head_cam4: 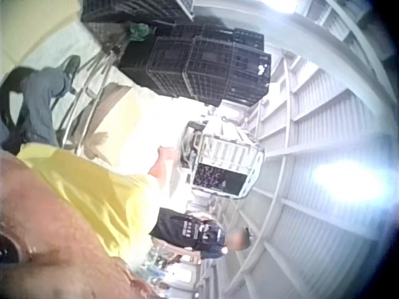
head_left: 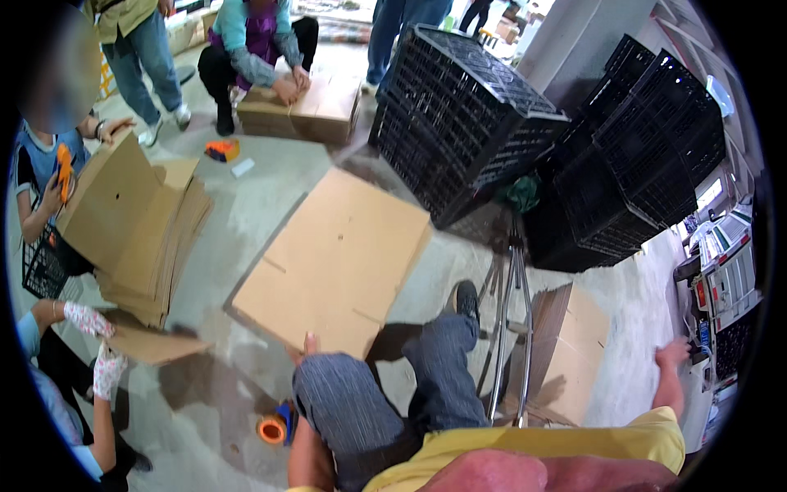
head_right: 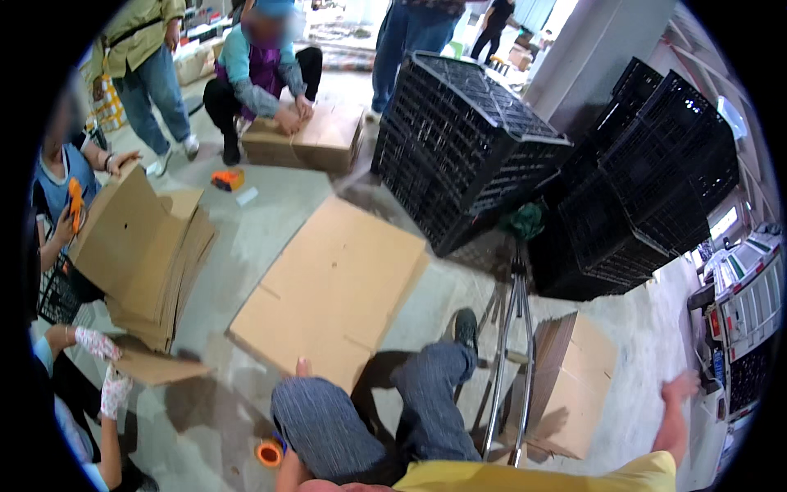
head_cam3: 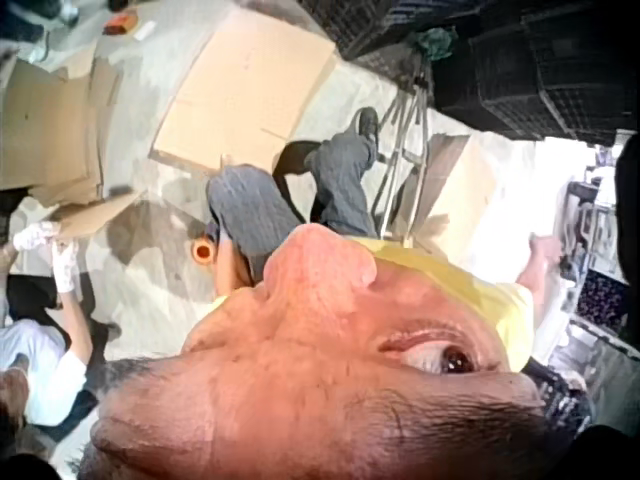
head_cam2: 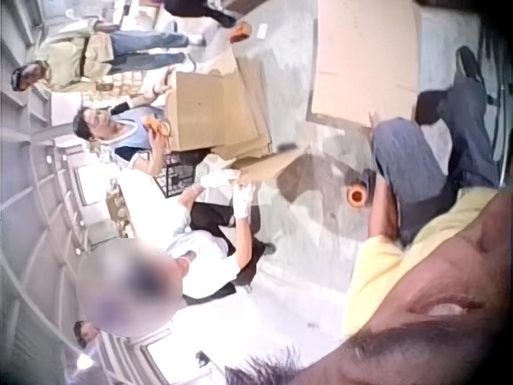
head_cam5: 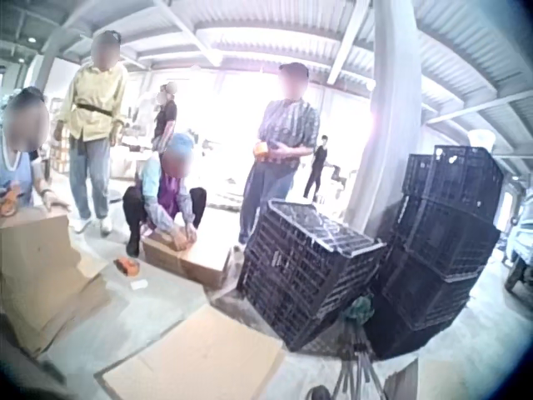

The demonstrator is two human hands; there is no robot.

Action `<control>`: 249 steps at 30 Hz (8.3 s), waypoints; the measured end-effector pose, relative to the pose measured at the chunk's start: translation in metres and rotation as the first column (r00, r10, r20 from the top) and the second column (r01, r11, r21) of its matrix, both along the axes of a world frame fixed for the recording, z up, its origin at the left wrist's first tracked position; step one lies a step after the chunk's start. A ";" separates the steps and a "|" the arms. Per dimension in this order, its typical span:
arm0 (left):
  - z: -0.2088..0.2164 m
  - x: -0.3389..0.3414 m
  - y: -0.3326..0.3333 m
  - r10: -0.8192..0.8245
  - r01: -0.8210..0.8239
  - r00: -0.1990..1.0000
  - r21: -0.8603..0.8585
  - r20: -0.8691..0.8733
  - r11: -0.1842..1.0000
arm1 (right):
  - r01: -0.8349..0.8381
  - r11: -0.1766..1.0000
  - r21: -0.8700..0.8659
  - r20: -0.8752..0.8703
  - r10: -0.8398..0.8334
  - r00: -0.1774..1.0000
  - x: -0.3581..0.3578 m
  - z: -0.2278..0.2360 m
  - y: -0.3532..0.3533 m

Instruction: The person sits on the floor and assembles flat cardboard sheets into boxes. They fold the cardboard along pre-cut lines, secure the flaps with a string, and then seal the boxes using a handheld tape dispenser. The process is repeated for multiple boxes.

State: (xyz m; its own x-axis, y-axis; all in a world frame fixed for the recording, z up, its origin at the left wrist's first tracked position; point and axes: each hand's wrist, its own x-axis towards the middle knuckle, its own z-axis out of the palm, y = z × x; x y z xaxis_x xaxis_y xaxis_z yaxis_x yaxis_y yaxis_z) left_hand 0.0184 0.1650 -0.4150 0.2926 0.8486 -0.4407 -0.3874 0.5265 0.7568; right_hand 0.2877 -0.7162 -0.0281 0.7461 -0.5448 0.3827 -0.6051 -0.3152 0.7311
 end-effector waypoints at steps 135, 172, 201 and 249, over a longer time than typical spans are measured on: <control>0.330 0.128 0.025 0.198 0.927 -0.214 -0.263 -0.956 -0.266 | -0.749 -0.156 0.644 0.118 0.987 -0.105 0.002 -0.025 0.681; 0.306 0.038 0.065 -0.117 0.670 0.742 0.738 -0.660 0.083 | 0.485 -0.847 0.217 0.651 0.496 0.575 0.115 -0.110 0.680; 0.309 0.139 0.013 0.073 0.779 0.359 0.256 -0.930 -0.573 | 0.249 -0.765 0.594 0.523 0.603 0.602 0.011 -0.114 0.639; -0.114 -0.229 -0.056 0.270 0.616 -0.005 0.210 -0.963 0.759 | 0.329 -0.844 0.424 0.187 0.437 0.880 0.045 -0.131 0.607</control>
State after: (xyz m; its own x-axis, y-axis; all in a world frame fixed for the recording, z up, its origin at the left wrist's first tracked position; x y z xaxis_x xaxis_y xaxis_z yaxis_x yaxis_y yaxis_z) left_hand -0.2109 0.1088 -0.5286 0.1746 0.9842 -0.0290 0.9223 -0.1532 0.3549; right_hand 0.3326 -0.1089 -0.1588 0.6082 0.6667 -0.4309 -0.3857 -0.2263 -0.8944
